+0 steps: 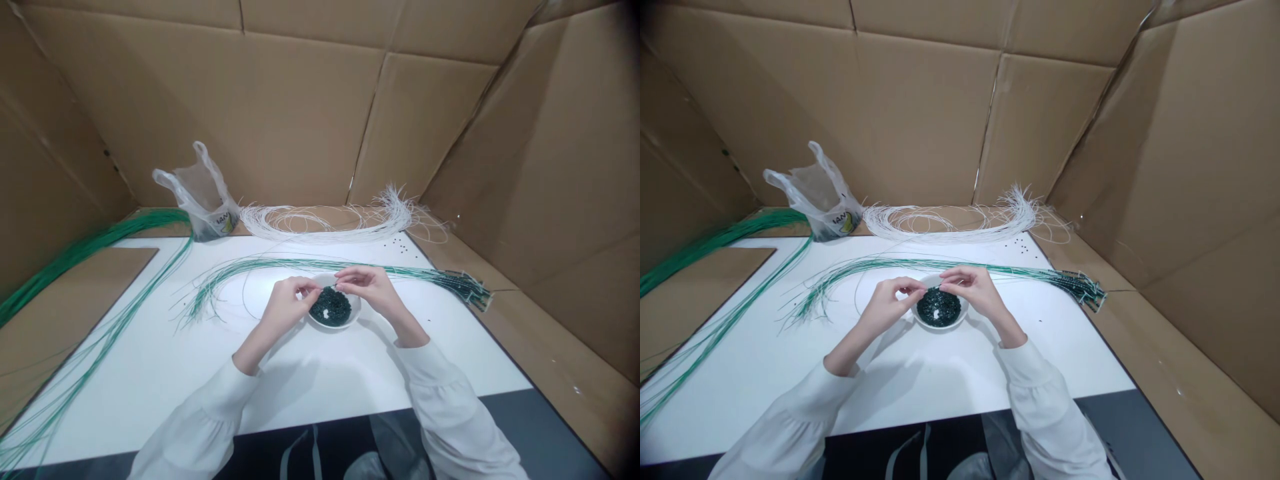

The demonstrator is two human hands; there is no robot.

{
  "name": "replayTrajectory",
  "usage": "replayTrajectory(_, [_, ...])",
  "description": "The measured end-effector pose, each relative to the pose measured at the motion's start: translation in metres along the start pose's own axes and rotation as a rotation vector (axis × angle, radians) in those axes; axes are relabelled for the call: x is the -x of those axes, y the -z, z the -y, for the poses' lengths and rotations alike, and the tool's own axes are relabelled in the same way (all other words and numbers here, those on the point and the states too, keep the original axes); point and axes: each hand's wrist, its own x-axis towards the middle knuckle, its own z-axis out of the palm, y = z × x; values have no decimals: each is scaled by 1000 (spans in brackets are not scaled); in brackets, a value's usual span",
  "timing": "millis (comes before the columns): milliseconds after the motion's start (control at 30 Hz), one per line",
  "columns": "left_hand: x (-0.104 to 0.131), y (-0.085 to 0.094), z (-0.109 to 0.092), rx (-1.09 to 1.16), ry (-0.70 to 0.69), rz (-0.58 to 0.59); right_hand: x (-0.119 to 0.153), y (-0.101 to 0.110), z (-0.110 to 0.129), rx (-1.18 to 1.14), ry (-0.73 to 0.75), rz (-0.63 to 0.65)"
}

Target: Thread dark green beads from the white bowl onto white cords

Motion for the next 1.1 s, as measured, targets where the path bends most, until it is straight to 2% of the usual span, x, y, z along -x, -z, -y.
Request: replayTrajectory(1100, [1,-3,0,-4,0,11,-2,1,-5,-16,36,-9])
